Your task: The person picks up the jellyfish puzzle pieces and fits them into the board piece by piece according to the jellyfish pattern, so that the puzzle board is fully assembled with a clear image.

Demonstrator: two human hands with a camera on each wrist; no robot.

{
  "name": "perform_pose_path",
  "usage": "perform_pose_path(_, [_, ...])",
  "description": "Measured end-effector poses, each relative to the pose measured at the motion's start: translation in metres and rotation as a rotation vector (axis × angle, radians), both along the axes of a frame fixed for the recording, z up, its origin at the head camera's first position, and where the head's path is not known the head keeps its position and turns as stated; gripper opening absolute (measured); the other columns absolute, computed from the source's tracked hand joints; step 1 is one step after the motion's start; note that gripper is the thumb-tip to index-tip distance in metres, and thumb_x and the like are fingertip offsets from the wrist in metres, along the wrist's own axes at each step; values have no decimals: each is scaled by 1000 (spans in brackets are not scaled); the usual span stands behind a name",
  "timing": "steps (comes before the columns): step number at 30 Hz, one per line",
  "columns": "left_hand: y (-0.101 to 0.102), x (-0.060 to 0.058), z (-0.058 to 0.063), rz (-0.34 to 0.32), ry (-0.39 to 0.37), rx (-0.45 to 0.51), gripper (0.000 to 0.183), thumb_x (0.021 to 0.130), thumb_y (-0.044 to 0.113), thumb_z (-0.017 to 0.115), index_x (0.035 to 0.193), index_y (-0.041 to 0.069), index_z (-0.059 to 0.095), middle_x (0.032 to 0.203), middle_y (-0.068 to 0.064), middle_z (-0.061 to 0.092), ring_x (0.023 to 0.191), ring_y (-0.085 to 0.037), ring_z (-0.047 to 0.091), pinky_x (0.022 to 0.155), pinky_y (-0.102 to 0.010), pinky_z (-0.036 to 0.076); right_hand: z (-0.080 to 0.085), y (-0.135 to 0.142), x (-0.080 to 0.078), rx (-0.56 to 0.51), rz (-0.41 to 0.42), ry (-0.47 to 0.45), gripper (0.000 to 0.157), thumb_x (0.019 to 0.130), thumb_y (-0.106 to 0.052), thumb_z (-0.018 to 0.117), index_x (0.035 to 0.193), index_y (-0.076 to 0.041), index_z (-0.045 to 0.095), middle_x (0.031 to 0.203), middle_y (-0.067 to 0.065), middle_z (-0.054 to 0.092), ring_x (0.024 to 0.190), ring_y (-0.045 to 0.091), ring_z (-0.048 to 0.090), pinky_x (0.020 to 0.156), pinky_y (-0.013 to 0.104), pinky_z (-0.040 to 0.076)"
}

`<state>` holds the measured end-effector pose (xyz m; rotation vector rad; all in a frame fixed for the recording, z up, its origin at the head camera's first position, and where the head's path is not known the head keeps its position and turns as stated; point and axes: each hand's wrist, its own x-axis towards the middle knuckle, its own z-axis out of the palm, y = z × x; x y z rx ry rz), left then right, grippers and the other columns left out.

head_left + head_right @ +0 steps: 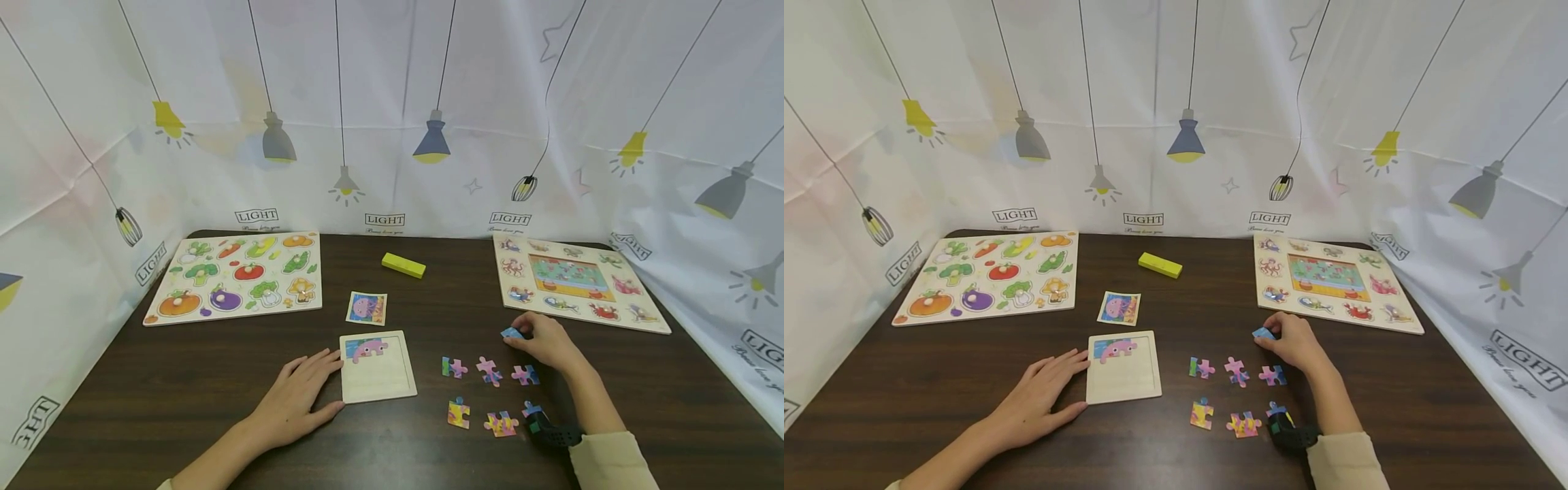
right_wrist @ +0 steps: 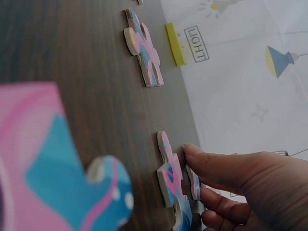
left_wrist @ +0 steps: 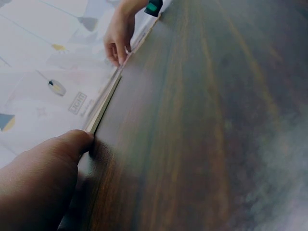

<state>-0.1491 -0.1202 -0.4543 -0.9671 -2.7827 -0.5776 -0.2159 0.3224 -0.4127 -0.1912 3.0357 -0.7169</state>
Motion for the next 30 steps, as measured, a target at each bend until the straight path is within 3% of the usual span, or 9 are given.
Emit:
perform_pose_path(13, [0,0,-1,-7,19,7,61,88,51,51,135,13,44,143,-2,36,132,-19,29,100,-49,23,2,-5,2,-16,-4,4,31,84,-23,67,103,-2,52,90,9,59,75,20,53,65,37,42])
perform_pose_path(23, [1,1,-1,2,-13,2,61,88,52,50,136,14,43,145,-1,34,133,-19,27,101,-48,22,2,-6,1,-16,57,70,18,88,-16,61,103,-5,61,67,-4,53,59,12,47,58,32,38])
perform_pose_path(30, [0,0,-1,4,-5,-9,62,88,53,50,136,14,44,144,-1,35,133,-17,27,102,-48,22,12,-15,0,-179,111,52,19,89,-17,61,105,-6,61,71,3,60,61,19,51,57,30,42])
